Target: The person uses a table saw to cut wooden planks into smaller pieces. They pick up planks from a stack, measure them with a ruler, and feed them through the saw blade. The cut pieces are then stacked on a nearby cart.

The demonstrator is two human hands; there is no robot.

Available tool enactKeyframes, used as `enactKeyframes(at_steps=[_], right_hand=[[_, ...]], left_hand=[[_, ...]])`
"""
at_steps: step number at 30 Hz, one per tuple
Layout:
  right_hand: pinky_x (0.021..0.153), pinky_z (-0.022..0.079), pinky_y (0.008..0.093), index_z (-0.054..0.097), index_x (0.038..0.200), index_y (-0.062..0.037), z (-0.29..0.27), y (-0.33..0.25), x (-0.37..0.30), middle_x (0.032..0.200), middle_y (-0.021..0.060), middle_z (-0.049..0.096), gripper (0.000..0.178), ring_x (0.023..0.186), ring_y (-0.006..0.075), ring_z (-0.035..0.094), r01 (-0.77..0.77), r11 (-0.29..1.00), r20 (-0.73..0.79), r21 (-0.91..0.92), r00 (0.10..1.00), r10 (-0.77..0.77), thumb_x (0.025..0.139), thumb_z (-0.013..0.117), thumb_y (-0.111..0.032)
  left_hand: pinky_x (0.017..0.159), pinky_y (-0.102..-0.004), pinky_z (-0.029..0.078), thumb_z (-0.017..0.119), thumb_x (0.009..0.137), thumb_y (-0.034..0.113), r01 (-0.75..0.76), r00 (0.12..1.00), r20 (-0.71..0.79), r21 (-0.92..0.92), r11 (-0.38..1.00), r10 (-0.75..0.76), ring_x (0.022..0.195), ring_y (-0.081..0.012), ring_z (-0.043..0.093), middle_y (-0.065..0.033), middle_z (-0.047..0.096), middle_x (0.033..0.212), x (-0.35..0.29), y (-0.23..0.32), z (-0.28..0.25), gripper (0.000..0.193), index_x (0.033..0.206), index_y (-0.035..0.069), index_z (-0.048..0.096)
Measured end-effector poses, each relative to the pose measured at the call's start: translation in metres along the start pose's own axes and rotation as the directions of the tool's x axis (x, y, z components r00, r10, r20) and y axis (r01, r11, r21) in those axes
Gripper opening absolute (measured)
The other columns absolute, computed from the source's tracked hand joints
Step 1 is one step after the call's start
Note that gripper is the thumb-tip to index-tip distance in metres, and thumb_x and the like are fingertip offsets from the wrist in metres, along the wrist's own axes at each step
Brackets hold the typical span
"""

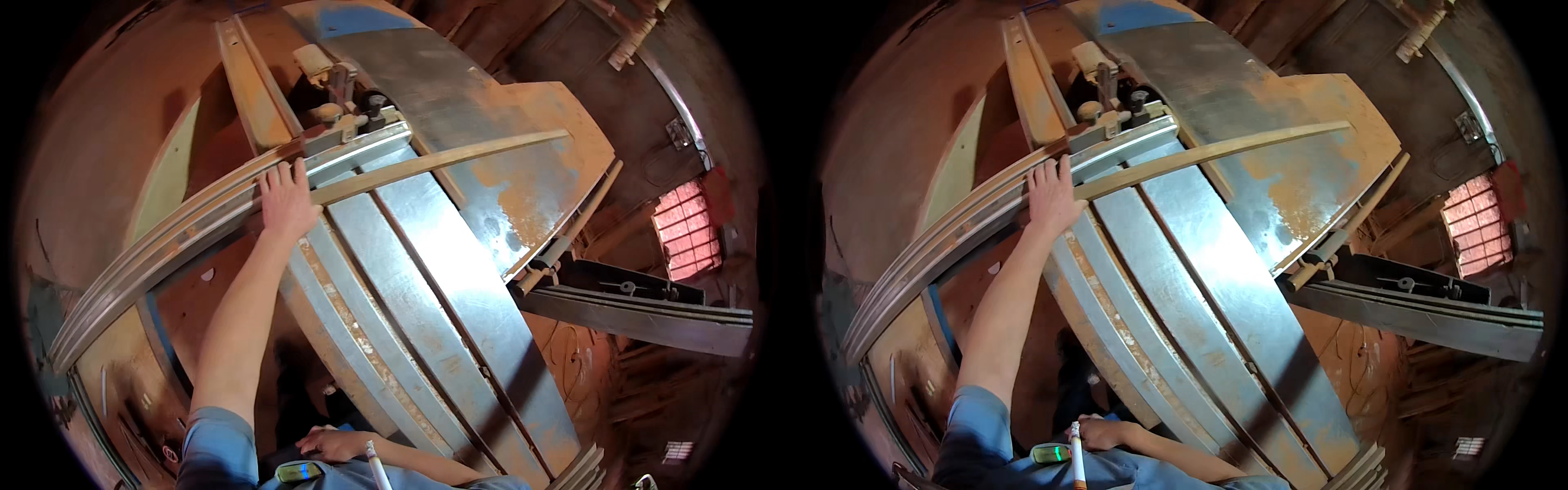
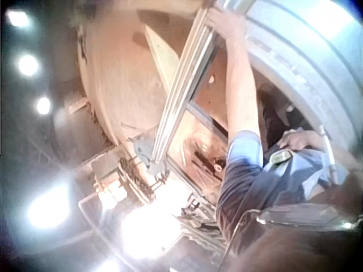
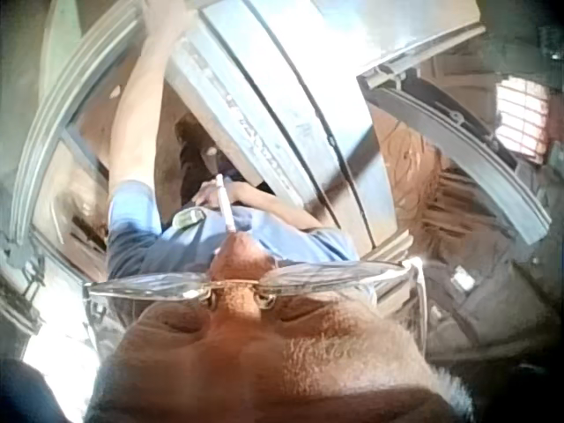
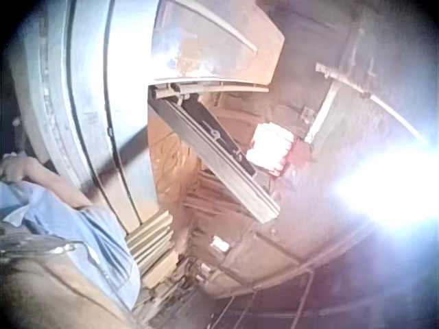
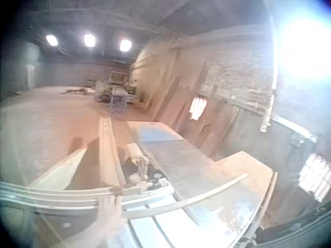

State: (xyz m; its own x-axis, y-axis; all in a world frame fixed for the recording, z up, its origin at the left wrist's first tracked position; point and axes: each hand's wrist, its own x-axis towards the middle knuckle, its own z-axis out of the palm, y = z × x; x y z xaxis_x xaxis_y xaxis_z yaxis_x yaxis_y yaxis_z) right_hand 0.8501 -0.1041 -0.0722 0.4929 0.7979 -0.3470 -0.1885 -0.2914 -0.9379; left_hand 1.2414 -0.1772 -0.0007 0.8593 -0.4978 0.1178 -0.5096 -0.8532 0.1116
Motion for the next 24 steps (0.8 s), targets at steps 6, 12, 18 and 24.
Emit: enactKeyframes(at_steps=[6,12,18,24], right_hand=[[0.102,0.04,0.0432,0.068,0.118,-0.01,0.016,0.021,0.007,0.128,0.0143,0.065,0.03,0.118,0.0327,0.053,0.185,0.983,-0.143,-0.006,0.972,-0.184,0.091,0.064,-0.023],[0.107,0.041,0.0429,0.068,0.12,-0.0084,0.028,0.042,0.014,0.14,0.0146,0.059,0.03,0.123,0.0338,0.052,0.172,0.985,-0.136,0.027,0.977,-0.167,0.094,0.064,-0.024],[0.108,0.041,0.0426,0.068,0.12,-0.0079,0.022,0.038,0.006,0.141,0.0152,0.058,0.03,0.125,0.0337,0.052,0.177,0.984,-0.124,0.02,0.977,-0.173,0.094,0.064,-0.024],[0.11,0.04,0.0418,0.067,0.122,-0.0052,0.02,0.035,0.004,0.143,0.0166,0.056,0.032,0.126,0.0339,0.051,0.167,0.983,-0.127,0.07,0.979,-0.158,0.095,0.063,-0.022]], left_hand=[[0.116,-0.0552,0.024,0.079,0.076,0.037,0.006,0.996,-0.092,0.042,0.999,-0.002,0.134,-0.0392,0.04,-0.0237,0.044,0.141,0.0,-0.005,0.016,0.091,0.148,0.002,0.037],[0.114,-0.0582,0.023,0.08,0.077,0.038,-0.057,0.99,-0.129,0.054,0.997,0.063,0.131,-0.0424,0.037,-0.0263,0.043,0.139,-0.009,-0.005,0.012,0.085,0.145,0.004,0.042],[0.114,-0.0575,0.022,0.079,0.078,0.034,-0.047,0.977,-0.203,0.078,0.996,0.062,0.13,-0.0419,0.038,-0.0258,0.044,0.135,-0.005,-0.006,0.028,0.074,0.139,0.006,0.047],[0.114,-0.0569,0.022,0.077,0.08,0.03,-0.061,0.966,-0.245,0.095,0.994,0.083,0.128,-0.0407,0.04,-0.024,0.046,0.132,-0.002,-0.006,0.034,0.064,0.133,0.007,0.051]])
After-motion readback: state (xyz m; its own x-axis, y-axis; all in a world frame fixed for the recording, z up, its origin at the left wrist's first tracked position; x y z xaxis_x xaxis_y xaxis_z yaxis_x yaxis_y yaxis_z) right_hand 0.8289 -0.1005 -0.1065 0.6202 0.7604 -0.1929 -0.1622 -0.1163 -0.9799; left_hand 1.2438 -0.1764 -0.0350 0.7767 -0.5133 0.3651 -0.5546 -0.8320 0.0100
